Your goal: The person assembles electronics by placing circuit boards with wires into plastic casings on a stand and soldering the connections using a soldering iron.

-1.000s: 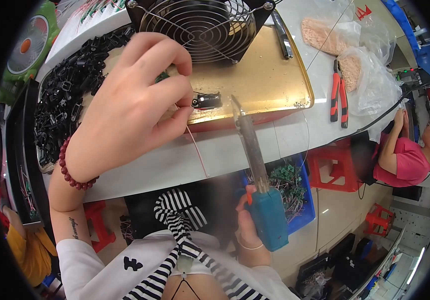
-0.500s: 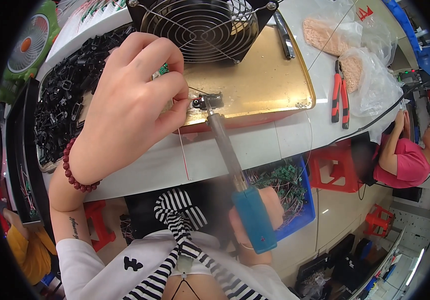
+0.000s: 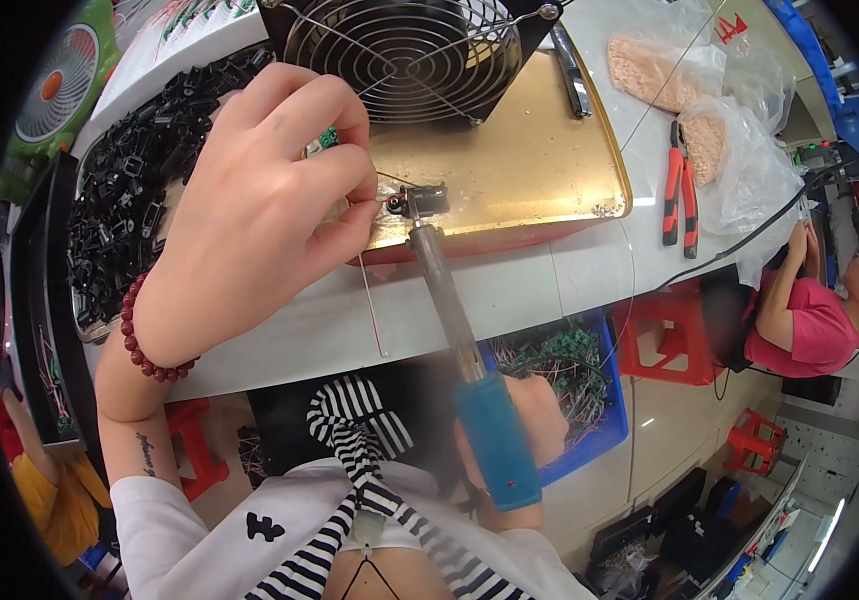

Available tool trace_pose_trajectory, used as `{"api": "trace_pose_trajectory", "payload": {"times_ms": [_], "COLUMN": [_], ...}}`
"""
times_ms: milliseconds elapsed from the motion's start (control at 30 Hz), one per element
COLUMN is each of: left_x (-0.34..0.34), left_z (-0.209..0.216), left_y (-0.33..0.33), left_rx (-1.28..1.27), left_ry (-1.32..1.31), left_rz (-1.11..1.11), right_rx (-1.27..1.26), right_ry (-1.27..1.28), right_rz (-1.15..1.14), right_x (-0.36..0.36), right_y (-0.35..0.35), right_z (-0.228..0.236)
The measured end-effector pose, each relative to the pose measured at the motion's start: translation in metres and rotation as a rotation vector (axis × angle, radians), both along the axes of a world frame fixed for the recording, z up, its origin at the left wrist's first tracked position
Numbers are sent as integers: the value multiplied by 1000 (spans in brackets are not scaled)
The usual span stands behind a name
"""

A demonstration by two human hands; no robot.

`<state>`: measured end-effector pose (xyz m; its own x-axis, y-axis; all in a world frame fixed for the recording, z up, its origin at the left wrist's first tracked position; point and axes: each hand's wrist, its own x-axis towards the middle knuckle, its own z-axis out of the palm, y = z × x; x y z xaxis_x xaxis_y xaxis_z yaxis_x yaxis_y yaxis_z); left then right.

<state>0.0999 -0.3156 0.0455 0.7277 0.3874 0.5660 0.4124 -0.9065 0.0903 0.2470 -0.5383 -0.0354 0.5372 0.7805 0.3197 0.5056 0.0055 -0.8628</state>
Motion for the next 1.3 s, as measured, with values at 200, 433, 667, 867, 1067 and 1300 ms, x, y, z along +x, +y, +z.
{"api": "trace_pose_trajectory", "payload": {"times_ms": [200, 433, 667, 867, 1067, 1300], "left_x": [-1, -1, -1, -1, -3, 1], "left_z": [0, -1, -1, -2, -1, -4], "left_y": [1, 1, 1, 2, 3, 4], "left_rx": [-4, 4, -38, -22, -21, -43], "left_ry": [-24, -40, -38, -47, -56, -35], "left_rz": [-19, -26, -46, -44, -36, -49], "right_rx": [103, 85, 50, 136, 143, 137], "right_ry": [-368, -243, -98, 157, 217, 211], "right_rz": [-4, 15, 43, 40, 32, 38], "right_x": [2, 1, 10, 4, 2, 5], "right_y": [9, 6, -7, -2, -3, -4], "right_z": [-2, 0, -22, -14, -16, -16]}}
